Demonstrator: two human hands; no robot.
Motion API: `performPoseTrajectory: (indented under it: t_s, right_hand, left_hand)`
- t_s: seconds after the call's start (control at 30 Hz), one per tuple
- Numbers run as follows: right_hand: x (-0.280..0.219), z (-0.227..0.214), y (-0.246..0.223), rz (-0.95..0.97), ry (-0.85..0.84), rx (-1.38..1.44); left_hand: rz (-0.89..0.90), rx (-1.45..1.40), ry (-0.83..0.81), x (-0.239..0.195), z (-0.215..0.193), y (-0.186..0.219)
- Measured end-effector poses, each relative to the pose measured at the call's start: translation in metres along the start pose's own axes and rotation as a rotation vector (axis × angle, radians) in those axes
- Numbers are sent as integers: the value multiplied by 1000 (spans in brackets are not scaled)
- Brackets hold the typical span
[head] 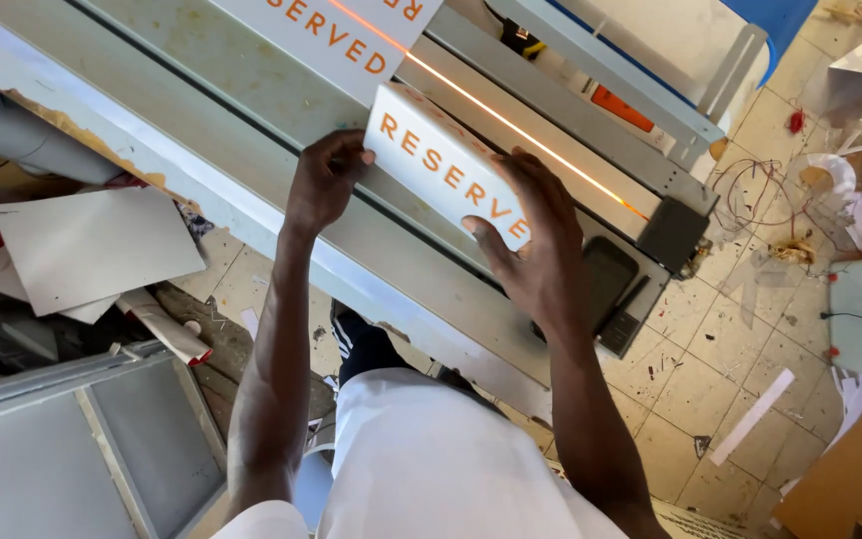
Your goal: Heat bending plastic 'RESERVED' signs using a strip heater to create a triangular shape.
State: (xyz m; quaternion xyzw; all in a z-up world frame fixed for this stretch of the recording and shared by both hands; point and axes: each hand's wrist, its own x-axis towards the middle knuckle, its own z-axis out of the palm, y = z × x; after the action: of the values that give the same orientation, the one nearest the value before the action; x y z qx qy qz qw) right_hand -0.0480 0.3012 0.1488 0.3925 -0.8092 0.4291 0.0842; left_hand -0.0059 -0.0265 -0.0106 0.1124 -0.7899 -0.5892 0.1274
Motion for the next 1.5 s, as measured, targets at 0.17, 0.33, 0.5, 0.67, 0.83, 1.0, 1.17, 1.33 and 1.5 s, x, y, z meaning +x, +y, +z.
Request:
performPoseTrajectory:
  t_s: [0.17, 0.33, 0.5, 0.67, 0.83, 1.0, 1.17, 1.33, 1.5]
  right_hand:
    - [76, 74, 3, 31, -192, -439]
    - [99, 107, -13, 327, -386, -592]
    - [107, 108, -20, 414, -417, -646]
    - [117, 105, -27, 540, -475, -594]
    - [128, 105, -38, 650, -476, -516]
    - [123, 104, -37, 721, -465, -484]
    - [146, 108, -45, 778, -457, -451]
    - [145, 109, -42, 806, -488, -465]
    - [128, 107, -39, 765, -500, -523]
  left_hand:
    - [-15, -55, -224, 15, -30, 32]
    - [41, 4, -348, 32, -64, 61]
    - [121, -114, -563, 64, -68, 57]
    - [215, 77, -635, 71, -57, 37]
    - [422, 277, -760, 107, -60, 43]
    - [596, 370, -878, 129, -51, 45]
    - [606, 325, -904, 128, -47, 41]
    - [584, 232, -906, 121, -40, 32]
    - [587, 246, -897, 123, -44, 36]
